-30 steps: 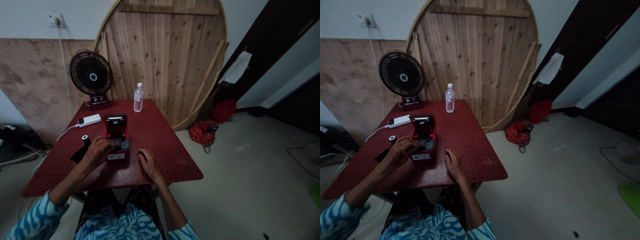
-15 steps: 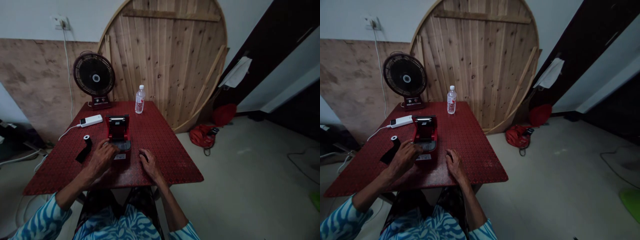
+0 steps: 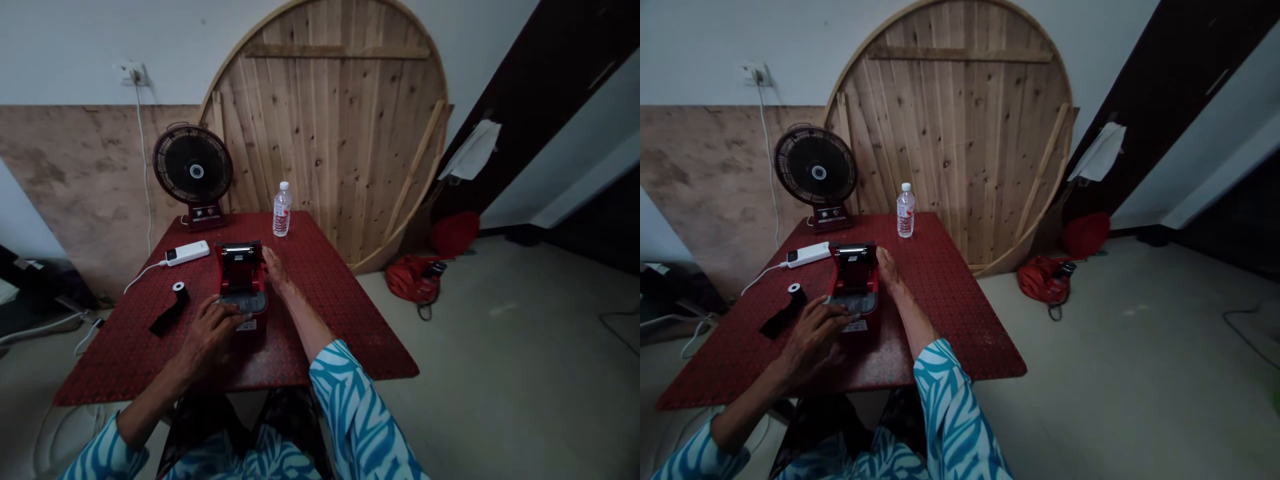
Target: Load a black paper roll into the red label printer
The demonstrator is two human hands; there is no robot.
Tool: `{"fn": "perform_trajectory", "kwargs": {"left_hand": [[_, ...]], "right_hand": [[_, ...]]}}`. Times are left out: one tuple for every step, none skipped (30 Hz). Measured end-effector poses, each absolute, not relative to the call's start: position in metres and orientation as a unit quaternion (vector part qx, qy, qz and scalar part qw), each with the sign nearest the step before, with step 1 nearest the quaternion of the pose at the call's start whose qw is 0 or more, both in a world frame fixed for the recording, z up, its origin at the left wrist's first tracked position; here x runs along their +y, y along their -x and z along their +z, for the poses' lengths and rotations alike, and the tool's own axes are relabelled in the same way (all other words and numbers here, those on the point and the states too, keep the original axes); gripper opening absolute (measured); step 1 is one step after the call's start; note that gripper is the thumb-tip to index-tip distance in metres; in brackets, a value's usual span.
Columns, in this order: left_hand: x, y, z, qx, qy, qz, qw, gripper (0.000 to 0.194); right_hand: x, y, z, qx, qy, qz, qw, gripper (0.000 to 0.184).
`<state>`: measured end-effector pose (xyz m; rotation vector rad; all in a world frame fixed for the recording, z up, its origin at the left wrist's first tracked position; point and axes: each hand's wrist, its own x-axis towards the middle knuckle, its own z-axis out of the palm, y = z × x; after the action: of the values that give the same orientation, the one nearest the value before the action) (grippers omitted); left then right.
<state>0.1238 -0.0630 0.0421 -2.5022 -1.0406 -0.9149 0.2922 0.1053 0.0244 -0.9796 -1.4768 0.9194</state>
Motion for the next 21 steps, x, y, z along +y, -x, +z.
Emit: {"fn": "perform_trajectory", "kwargs": {"left_hand": [[-0.063, -0.123, 0.042, -0.360, 0.863, -0.324, 0.140, 0.034], [-0.064, -0.123, 0.041, -0.361, 0.861, -0.331, 0.138, 0.035], [-0.064, -0.122, 0.041, -0.361, 0.860, -0.335, 0.135, 0.036], [-0.064, -0.122, 0.040, -0.363, 0.858, -0.338, 0.132, 0.035], [-0.065, -0.122, 0.039, -0.365, 0.857, -0.340, 0.130, 0.033], [-0.065, -0.122, 0.038, -0.367, 0.855, -0.343, 0.128, 0.031], [-0.065, -0.122, 0.037, -0.369, 0.853, -0.347, 0.126, 0.029], [-0.066, -0.122, 0.036, -0.369, 0.851, -0.353, 0.123, 0.027], [-0.067, -0.121, 0.035, -0.367, 0.849, -0.361, 0.115, 0.025], [-0.067, -0.121, 0.034, -0.365, 0.847, -0.372, 0.099, 0.023], [-0.067, -0.119, 0.034, -0.365, 0.843, -0.388, 0.074, 0.022], [-0.066, -0.118, 0.035, -0.374, 0.830, -0.412, 0.042, 0.021], [-0.063, -0.116, 0.036, -0.398, 0.801, -0.447, 0.003, 0.019], [-0.059, -0.113, 0.038, -0.433, 0.757, -0.487, -0.042, 0.018], [-0.053, -0.111, 0.039, -0.473, 0.699, -0.528, -0.093, 0.019], [-0.046, -0.109, 0.041, -0.509, 0.632, -0.565, -0.147, 0.022], [-0.037, -0.108, 0.042, -0.535, 0.565, -0.594, -0.205, 0.027], [-0.028, -0.107, 0.042, -0.544, 0.508, -0.612, -0.267, 0.033], [-0.018, -0.106, 0.041, -0.541, 0.463, -0.620, -0.330, 0.039], [-0.009, -0.105, 0.040, -0.534, 0.425, -0.620, -0.387, 0.045], [-0.002, -0.105, 0.037, -0.524, 0.390, -0.618, -0.437, 0.051]], "right_hand": [[0.104, -0.292, 0.024, -0.616, 0.412, 0.392, 0.545, 0.049], [0.102, -0.292, 0.023, -0.608, 0.415, 0.398, 0.548, 0.050], [0.098, -0.294, 0.022, -0.600, 0.418, 0.402, 0.551, 0.050], [0.093, -0.295, 0.021, -0.595, 0.420, 0.402, 0.556, 0.048], [0.088, -0.296, 0.020, -0.591, 0.419, 0.401, 0.560, 0.044], [0.082, -0.297, 0.019, -0.589, 0.418, 0.400, 0.564, 0.039], [0.077, -0.298, 0.017, -0.587, 0.415, 0.397, 0.570, 0.033], [0.071, -0.298, 0.015, -0.583, 0.411, 0.394, 0.580, 0.027], [0.066, -0.298, 0.012, -0.577, 0.406, 0.394, 0.589, 0.021], [0.062, -0.297, 0.010, -0.571, 0.401, 0.395, 0.597, 0.019], [0.058, -0.297, 0.007, -0.566, 0.397, 0.398, 0.603, 0.020], [0.055, -0.296, 0.005, -0.561, 0.396, 0.400, 0.607, 0.023], [0.053, -0.296, 0.003, -0.559, 0.396, 0.402, 0.607, 0.024], [0.052, -0.296, 0.002, -0.560, 0.399, 0.404, 0.604, 0.025], [0.051, -0.296, 0.001, -0.560, 0.403, 0.404, 0.601, 0.025], [0.050, -0.296, 0.001, -0.560, 0.406, 0.404, 0.599, 0.026], [0.050, -0.296, 0.001, -0.559, 0.408, 0.405, 0.597, 0.027], [0.051, -0.296, 0.001, -0.558, 0.410, 0.408, 0.595, 0.028], [0.051, -0.296, 0.001, -0.557, 0.411, 0.412, 0.593, 0.029], [0.052, -0.297, 0.001, -0.555, 0.413, 0.415, 0.591, 0.031], [0.052, -0.297, 0.001, -0.555, 0.415, 0.418, 0.588, 0.032]]}}
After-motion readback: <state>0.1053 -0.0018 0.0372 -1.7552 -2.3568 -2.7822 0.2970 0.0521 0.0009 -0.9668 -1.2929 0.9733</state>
